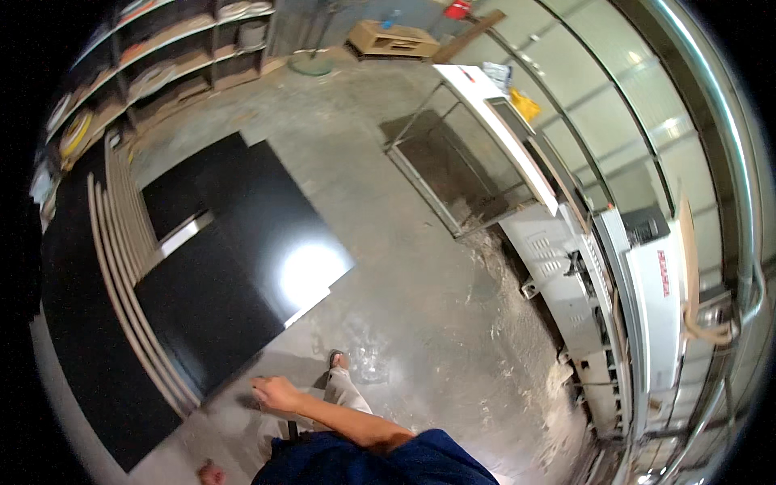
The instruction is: The person lifts large black wooden panels from a workbench one at a time and carries them to a stack on the floor, placing each panel carefully on top of the pile.
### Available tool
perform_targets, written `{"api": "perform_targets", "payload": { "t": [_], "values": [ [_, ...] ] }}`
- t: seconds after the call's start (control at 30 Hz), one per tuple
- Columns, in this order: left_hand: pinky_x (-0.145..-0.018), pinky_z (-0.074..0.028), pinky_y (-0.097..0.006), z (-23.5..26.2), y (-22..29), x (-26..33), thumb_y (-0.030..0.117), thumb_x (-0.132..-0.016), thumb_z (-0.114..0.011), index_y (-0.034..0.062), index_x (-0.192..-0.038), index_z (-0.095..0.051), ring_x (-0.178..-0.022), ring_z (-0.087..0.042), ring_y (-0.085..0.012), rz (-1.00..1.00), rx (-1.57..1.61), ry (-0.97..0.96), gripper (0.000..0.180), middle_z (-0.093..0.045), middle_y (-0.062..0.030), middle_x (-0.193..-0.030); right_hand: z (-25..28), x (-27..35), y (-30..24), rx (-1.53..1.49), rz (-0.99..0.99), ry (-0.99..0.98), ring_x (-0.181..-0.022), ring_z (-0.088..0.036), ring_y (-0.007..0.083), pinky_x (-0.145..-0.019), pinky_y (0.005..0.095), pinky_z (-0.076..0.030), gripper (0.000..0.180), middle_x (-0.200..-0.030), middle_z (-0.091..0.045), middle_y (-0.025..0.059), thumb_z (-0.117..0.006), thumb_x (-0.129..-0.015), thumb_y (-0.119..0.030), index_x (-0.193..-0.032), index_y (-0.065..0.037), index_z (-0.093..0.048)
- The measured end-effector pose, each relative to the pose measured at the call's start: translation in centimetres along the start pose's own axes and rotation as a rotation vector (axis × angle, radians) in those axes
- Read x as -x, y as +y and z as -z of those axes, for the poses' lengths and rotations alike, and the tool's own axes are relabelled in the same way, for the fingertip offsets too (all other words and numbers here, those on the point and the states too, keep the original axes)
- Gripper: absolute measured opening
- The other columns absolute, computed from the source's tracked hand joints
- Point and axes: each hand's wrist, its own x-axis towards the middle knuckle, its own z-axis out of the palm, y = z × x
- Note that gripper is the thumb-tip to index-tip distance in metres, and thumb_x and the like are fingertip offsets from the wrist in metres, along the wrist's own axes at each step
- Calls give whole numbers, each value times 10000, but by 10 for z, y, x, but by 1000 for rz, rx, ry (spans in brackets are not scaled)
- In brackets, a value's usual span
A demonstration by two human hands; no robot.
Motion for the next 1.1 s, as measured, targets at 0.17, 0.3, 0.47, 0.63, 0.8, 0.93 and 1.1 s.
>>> {"api": "perform_targets", "payload": {
  "t": [0.17, 0.3, 0.47, 0.63, 0.8, 0.93, 1.1],
  "values": [
    [-434, -369, -282, -256, 67, -26, 61, -743, -573, 57, -532, -512, -449, -421, -127, 94, -461, -268, 220, -470, -26, -516, 119, 120, 180, -109, -705, 284, -846, -606, 352, -738, 405, -479, 350, -887, -637, 188, -612, -794, -328, -1001, -46, -634],
    [-447, -405, -283, -456, 180, -16, 59, -773, -601, -2, -719, -608, -520, -513, -131, -200, -486, -280, 82, -572, -55, -611, 219, 228, 267, -483, -1151, 727, -672, -634, 150, -620, 292, -521, 273, -766, -664, 103, -611, -830, -243, -884, 20, -661],
    [-451, -404, -254, -664, 322, 29, 171, -824, -613, 35, -752, -605, -501, -506, -113, -195, -534, -486, 154, -568, -37, -621, 321, 314, 326, -825, -1208, 1101, -658, -622, 167, -596, 290, -532, 197, -752, -654, 92, -611, -840, -146, -859, 47, -647],
    [-605, -497, -283, -857, 398, 95, 206, -844, -621, 22, -876, -623, -669, -594, -135, -263, -774, -761, 186, -622, -51, -759, 462, 344, 404, -785, -1086, 1222, -683, -623, 174, -611, 298, -528, 229, -790, -651, 102, -615, -856, -167, -921, 52, -629],
    [-599, -458, -261, -1075, 464, 85, 211, -833, -635, 46, -852, -627, -650, -542, -101, -462, -846, -856, 166, -590, -2, -722, 625, 359, 479, -630, -966, 1413, -704, -620, 173, -639, 299, -521, 259, -797, -648, 95, -632, -850, -189, -960, 45, -619],
    [-539, -398, -243, -1279, 520, 121, 187, -837, -625, 50, -818, -617, -616, -469, -72, -620, -884, -1030, 138, -549, 30, -693, 735, 396, 515, -540, -996, 1623, -708, -618, 170, -642, 288, -513, 268, -824, -642, 88, -627, -847, -182, -988, 45, -603],
    [-571, -408, -255, -1522, 585, 193, 187, -838, -619, 37, -819, -616, -643, -479, -75, -860, -878, -1309, 151, -566, 19, -705, 852, 428, 556, -396, -984, 1774, -610, -542, 111, -561, 245, -446, 207, -732, -605, 33, -626, -838, -159, -926, 28, -617]
  ]
}}
